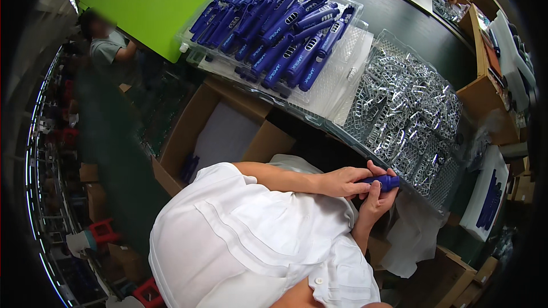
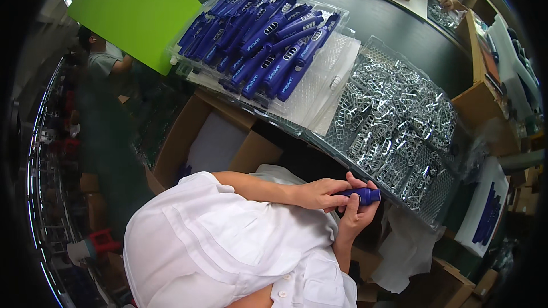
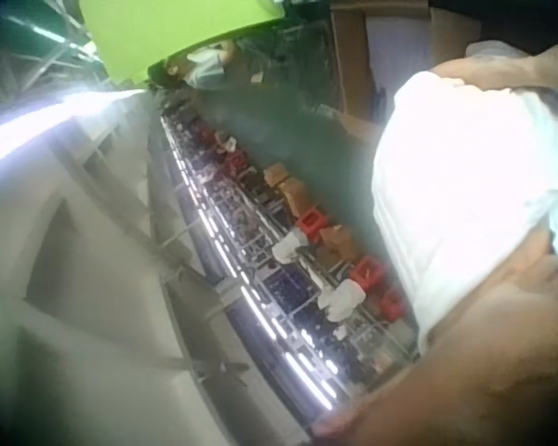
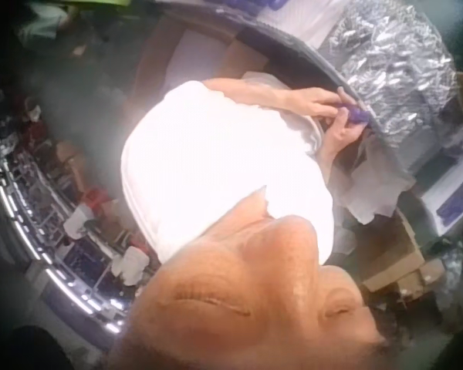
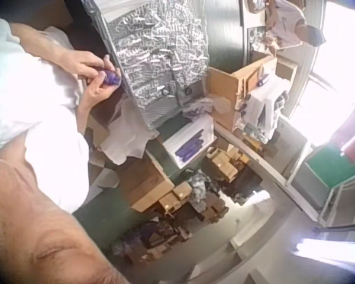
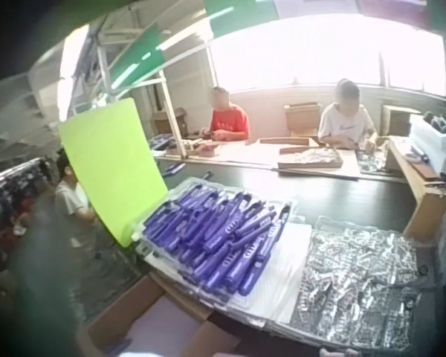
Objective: The recorder is assembling small electronic housing components by inserting metal clips into plastic blue casings and stacking the finished items in a box.
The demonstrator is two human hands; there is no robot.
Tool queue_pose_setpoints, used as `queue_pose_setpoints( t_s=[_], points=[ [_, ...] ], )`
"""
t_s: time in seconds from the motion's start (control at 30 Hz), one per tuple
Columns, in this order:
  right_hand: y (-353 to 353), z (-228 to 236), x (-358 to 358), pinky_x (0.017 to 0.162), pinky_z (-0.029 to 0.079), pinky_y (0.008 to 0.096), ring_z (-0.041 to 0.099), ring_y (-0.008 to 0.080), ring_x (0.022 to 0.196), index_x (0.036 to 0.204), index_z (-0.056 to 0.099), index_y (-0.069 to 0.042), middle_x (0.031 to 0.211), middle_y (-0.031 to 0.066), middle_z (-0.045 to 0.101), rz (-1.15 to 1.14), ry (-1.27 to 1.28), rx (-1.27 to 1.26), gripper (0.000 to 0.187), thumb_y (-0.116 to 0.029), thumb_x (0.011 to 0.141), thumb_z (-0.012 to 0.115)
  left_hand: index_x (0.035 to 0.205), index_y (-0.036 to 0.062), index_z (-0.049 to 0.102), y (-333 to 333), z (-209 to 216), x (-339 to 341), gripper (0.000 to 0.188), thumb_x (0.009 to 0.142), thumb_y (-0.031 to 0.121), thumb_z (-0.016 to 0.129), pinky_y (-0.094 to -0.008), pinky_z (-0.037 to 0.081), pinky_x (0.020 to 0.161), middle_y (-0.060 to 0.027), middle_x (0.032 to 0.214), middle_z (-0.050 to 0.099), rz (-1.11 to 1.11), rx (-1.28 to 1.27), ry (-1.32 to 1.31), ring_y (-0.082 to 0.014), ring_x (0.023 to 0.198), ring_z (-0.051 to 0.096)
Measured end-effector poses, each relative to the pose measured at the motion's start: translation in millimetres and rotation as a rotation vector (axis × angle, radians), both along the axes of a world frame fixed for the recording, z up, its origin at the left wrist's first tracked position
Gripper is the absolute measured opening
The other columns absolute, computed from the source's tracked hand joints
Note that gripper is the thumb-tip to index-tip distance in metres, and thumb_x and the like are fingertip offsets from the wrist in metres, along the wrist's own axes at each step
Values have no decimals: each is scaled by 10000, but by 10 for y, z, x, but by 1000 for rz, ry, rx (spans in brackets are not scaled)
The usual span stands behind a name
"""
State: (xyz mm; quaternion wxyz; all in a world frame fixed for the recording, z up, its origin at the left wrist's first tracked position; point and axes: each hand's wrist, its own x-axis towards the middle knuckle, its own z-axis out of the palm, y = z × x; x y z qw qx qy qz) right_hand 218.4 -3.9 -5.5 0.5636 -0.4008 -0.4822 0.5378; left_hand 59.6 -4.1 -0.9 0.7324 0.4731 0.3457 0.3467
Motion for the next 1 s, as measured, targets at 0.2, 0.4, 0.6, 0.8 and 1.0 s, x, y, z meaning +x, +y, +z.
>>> queue_pose_setpoints(
  t_s=[0.2,0.4,0.6,0.8,1.0],
  points=[
    [220,79,-53,779,547,227,660,133,947,1434,389,22,1298,220,663,130,67,-168,418,-12,1037,519,1284,10,560,117,-119,-68,307,1084,242,547,-224,468,600,-30,913,628,63,-99,-75,-66,679,557],
    [309,154,-112,624,614,270,691,194,963,1490,358,25,1330,247,620,181,228,-258,515,-62,1027,564,1337,24,525,250,-81,-281,381,1092,316,539,-243,506,687,-38,1016,615,-73,-174,-107,-92,776,591],
    [262,138,-233,618,626,282,704,218,981,1491,335,-1,1369,251,587,130,183,-321,508,-4,1016,515,1345,11,529,314,-103,-419,348,1092,249,517,-252,500,672,-31,957,609,-91,-193,-77,-85,772,585],
    [353,37,-338,842,610,307,666,225,1153,1425,346,-12,1359,214,625,273,-9,-344,471,6,1001,550,1332,-8,511,239,-220,-512,314,1087,187,497,-227,463,670,-15,944,593,40,-214,-71,-80,751,562],
    [337,68,-455,942,565,385,714,283,1070,1396,375,33,1225,180,700,155,-243,-100,478,-60,982,596,1546,-1,336,259,-288,-699,504,1093,170,480,-236,488,693,-33,1135,581,-86,-215,-27,-81,788,558]
  ],
)
